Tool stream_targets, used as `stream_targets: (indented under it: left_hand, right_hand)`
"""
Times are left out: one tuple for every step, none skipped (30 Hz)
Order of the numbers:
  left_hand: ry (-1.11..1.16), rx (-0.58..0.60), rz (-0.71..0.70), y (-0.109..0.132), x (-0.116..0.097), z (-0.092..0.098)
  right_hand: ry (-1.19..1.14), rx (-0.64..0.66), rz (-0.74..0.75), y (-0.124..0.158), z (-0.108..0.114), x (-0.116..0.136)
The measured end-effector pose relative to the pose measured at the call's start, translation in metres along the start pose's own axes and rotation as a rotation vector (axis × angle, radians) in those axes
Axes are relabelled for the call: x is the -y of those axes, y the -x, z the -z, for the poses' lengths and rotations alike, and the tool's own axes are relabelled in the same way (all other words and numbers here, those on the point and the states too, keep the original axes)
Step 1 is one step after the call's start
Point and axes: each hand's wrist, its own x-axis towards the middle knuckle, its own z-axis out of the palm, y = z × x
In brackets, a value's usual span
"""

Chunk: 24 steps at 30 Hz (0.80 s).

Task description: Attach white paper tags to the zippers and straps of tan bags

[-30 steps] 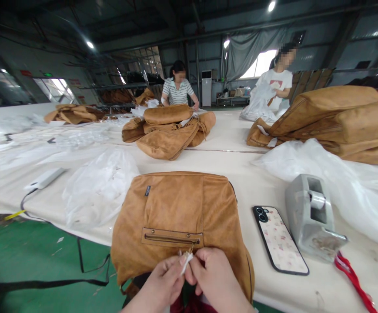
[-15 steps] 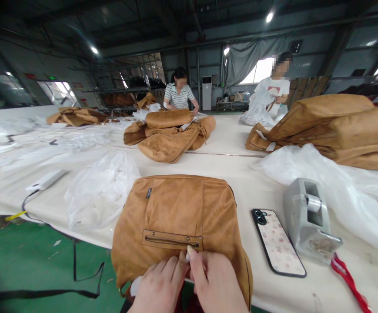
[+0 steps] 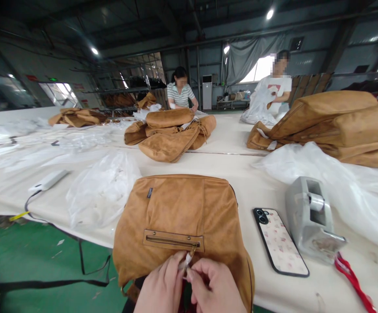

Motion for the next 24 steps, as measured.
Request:
stream_targets:
  left_hand:
    - [0.066,0.009,0.048,0.0,0.0,0.001]
    - [0.132,0.027,0.096,-0.001,-0.001,0.003]
    - [0.201,0.051,0.141,-0.002,-0.003,0.005]
    - [0.274,0.075,0.182,-0.004,-0.004,0.008]
    - [0.353,0.094,0.22,-0.006,-0.006,0.011]
    - [0.436,0.106,0.261,-0.009,-0.008,0.015]
    - [0.516,0.111,0.301,-0.011,-0.01,0.018]
    - [0.59,0.114,0.338,-0.014,-0.012,0.02]
    - [0.655,0.117,0.369,-0.016,-0.013,0.022]
    - [0.712,0.121,0.395,-0.018,-0.014,0.024]
    - [0.76,0.125,0.416,-0.02,-0.015,0.025]
    - [0.799,0.125,0.435,-0.022,-0.015,0.025]
    - [0.829,0.124,0.449,-0.023,-0.015,0.025]
    - [0.851,0.123,0.46,-0.024,-0.015,0.025]
    - [0.866,0.12,0.47,-0.024,-0.015,0.024]
    - [0.878,0.118,0.48,-0.025,-0.015,0.023]
    - [0.893,0.117,0.492,-0.026,-0.015,0.022]
    - [0.919,0.119,0.508,-0.026,-0.014,0.02]
    - [0.964,0.123,0.527,-0.027,-0.014,0.019]
    - [1.03,0.13,0.551,-0.027,-0.014,0.017]
    - [1.116,0.14,0.581,-0.028,-0.014,0.016]
    - [1.214,0.157,0.618,-0.028,-0.013,0.014]
    - [1.319,0.178,0.663,-0.028,-0.012,0.013]
    - [1.417,0.212,0.71,-0.027,-0.011,0.012]
  right_hand:
    - [-0.083,0.019,-0.027,0.0,-0.003,-0.004]
    - [-0.148,0.024,-0.036,0.0,-0.005,-0.009]
    - [-0.196,0.02,-0.03,0.0,-0.007,-0.013]
    - [-0.232,0.012,-0.022,-0.001,-0.009,-0.016]
    - [-0.259,0.004,-0.01,-0.002,-0.011,-0.019]
    - [-0.282,-0.002,0.003,-0.002,-0.012,-0.021]
    - [-0.301,-0.008,0.014,-0.003,-0.012,-0.023]
    - [-0.318,-0.012,0.023,-0.003,-0.012,-0.024]
    - [-0.332,-0.015,0.029,-0.003,-0.012,-0.025]
    - [-0.341,-0.017,0.033,-0.004,-0.012,-0.025]
    - [-0.347,-0.018,0.035,-0.004,-0.011,-0.025]
    - [-0.347,-0.017,0.036,-0.005,-0.011,-0.026]
    - [-0.345,-0.016,0.038,-0.005,-0.011,-0.026]
    - [-0.341,-0.016,0.038,-0.006,-0.011,-0.026]
    - [-0.337,-0.016,0.037,-0.006,-0.011,-0.027]
    - [-0.335,-0.016,0.037,-0.007,-0.011,-0.027]
    - [-0.334,-0.015,0.036,-0.007,-0.011,-0.027]
    - [-0.335,-0.013,0.034,-0.008,-0.011,-0.028]
    - [-0.335,-0.012,0.03,-0.008,-0.011,-0.029]
    - [-0.333,-0.009,0.026,-0.009,-0.012,-0.029]
    - [-0.331,-0.007,0.021,-0.009,-0.012,-0.029]
    - [-0.329,-0.008,0.018,-0.01,-0.012,-0.03]
    - [-0.328,-0.011,0.015,-0.01,-0.012,-0.03]
    - [-0.326,-0.014,0.015,-0.011,-0.013,-0.029]
